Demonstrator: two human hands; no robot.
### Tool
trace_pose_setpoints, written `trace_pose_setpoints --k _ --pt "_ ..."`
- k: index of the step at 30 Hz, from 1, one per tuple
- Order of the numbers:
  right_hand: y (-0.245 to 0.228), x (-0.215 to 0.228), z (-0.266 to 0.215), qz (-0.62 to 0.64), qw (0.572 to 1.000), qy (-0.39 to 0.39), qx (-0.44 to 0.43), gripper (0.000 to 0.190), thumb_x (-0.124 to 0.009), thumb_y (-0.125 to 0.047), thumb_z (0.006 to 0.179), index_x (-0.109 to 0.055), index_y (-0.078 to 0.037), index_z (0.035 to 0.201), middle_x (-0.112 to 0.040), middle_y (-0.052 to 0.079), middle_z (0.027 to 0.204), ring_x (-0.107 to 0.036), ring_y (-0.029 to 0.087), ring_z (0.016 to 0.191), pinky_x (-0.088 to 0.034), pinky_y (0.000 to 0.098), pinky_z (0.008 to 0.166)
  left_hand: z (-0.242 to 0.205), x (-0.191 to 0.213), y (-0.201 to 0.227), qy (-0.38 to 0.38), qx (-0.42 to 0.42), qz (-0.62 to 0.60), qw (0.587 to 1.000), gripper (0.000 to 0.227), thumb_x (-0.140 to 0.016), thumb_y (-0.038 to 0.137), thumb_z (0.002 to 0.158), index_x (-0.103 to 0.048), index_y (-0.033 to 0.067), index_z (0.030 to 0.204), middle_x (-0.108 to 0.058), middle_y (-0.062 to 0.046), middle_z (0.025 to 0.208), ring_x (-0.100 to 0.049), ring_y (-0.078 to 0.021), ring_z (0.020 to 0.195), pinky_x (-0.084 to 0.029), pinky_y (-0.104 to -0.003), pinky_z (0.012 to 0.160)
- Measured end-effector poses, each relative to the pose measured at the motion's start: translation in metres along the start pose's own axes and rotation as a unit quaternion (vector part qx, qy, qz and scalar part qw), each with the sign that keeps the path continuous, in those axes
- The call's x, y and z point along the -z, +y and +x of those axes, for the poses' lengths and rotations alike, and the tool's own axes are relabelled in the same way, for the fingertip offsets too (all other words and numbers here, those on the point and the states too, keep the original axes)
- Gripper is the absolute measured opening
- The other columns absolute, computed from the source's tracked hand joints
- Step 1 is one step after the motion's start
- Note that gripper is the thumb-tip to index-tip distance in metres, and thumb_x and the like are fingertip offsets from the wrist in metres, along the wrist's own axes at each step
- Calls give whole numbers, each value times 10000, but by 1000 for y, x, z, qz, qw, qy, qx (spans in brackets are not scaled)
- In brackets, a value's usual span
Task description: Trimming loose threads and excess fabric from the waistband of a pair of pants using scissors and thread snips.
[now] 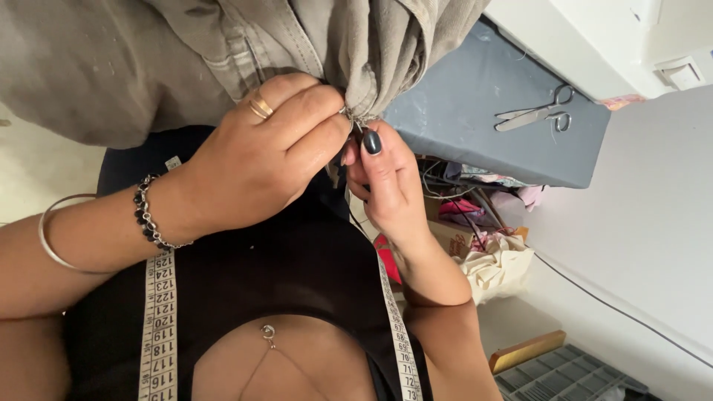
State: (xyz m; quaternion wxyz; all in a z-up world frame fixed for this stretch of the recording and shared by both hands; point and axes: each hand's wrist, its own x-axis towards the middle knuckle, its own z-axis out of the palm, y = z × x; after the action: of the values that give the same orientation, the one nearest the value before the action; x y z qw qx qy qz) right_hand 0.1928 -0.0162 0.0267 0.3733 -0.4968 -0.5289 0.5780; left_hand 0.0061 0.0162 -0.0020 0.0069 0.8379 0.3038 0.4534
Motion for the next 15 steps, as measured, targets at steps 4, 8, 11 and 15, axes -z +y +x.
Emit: trace_pose_setpoints --k 4,8,11,15 --pt "5 6 3 122 991 -21 -53 391 -551 -411 1008 -484 -79 813 -321 -8 626 -243 73 499 -177 212 436 -1 2 1 9 -1 -20 1000 260 -437 -1 1075 -693 -19 1035 -650 -133 1065 -640 -293 994 -539 -356 984" --pt "8 15 -1 153 985 -49 -55 384 -601 -387 997 -490 -97 772 -329 -19 619 -256 72 518 -212 199 456 -3 2 3 22 14 -95 995 181 -501 -47 1049 -667 -27 977 -627 -149 1043 -624 -336 972 -549 -398 953" --pt "7 16 -4 139 988 -53 -45 410 -610 -415 989 -499 -109 741 -343 -25 606 -251 62 503 -200 199 456 -4 3 5 12 41 -153 987 101 -561 -37 1036 -649 -22 989 -619 -158 1069 -611 -355 987 -528 -429 942" --pt "13 17 -10 127 990 -51 -23 420 -608 -438 993 -499 -111 753 -323 -25 602 -233 61 505 -178 209 453 -2 7 9 13 47 -183 982 89 -552 -43 1040 -621 -38 984 -624 -172 1049 -605 -349 954 -503 -449 958"
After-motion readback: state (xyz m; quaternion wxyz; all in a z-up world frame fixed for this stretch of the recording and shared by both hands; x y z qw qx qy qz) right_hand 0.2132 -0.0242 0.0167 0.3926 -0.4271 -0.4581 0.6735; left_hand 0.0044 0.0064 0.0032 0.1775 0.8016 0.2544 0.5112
